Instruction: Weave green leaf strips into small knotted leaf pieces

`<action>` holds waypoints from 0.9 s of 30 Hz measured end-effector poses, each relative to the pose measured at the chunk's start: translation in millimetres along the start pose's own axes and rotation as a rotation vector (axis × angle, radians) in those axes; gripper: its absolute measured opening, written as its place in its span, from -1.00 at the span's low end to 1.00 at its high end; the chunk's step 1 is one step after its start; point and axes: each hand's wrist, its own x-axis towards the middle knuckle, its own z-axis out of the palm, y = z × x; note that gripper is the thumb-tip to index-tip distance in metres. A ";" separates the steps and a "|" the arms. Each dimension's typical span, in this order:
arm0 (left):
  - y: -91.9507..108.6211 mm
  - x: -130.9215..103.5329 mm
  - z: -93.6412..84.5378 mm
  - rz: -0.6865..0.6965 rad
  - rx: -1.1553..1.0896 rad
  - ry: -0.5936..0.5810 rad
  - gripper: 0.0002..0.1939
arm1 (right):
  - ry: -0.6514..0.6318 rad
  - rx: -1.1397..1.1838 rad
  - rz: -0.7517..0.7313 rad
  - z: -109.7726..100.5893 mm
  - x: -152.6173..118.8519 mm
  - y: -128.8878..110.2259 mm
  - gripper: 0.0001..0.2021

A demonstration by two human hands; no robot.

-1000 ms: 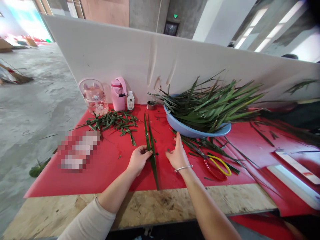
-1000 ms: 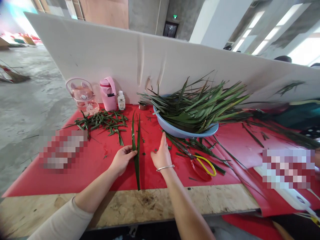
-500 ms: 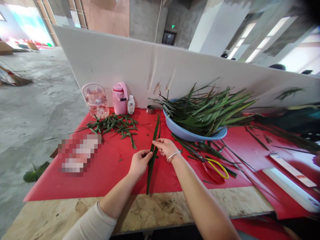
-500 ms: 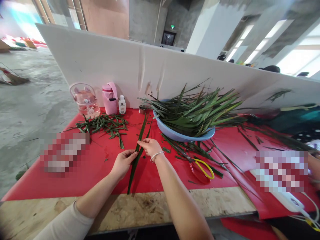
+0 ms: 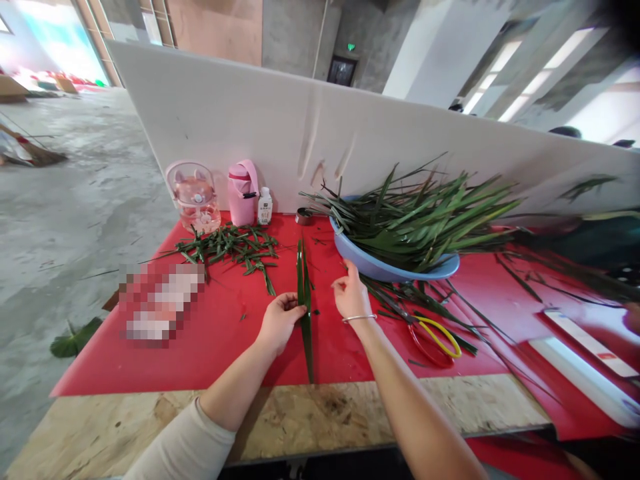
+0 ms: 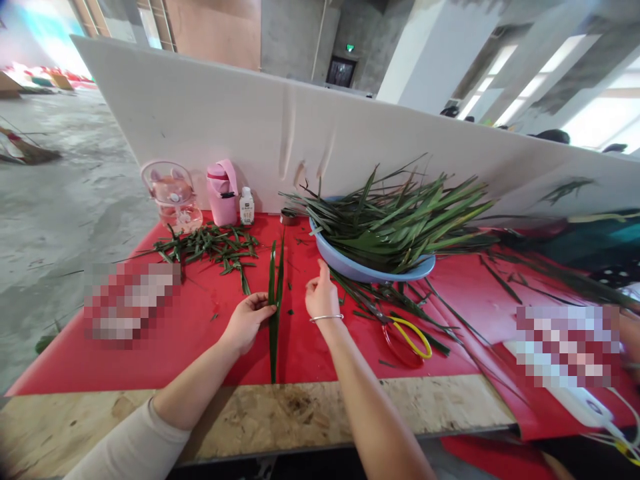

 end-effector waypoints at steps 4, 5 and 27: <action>-0.3 0.9 -0.4 0.034 0.015 0.019 -0.75 | -0.013 -0.398 -0.175 -14.7 -3.2 5.1 -0.39; -0.1 0.5 -0.2 0.029 0.013 0.012 -0.75 | -0.055 -0.375 -0.202 -13.9 -6.0 3.6 -0.56; -0.2 -9.4 4.7 -0.209 -0.105 -0.059 -0.72 | -0.047 -1.012 0.169 -147.3 -56.7 139.1 -0.51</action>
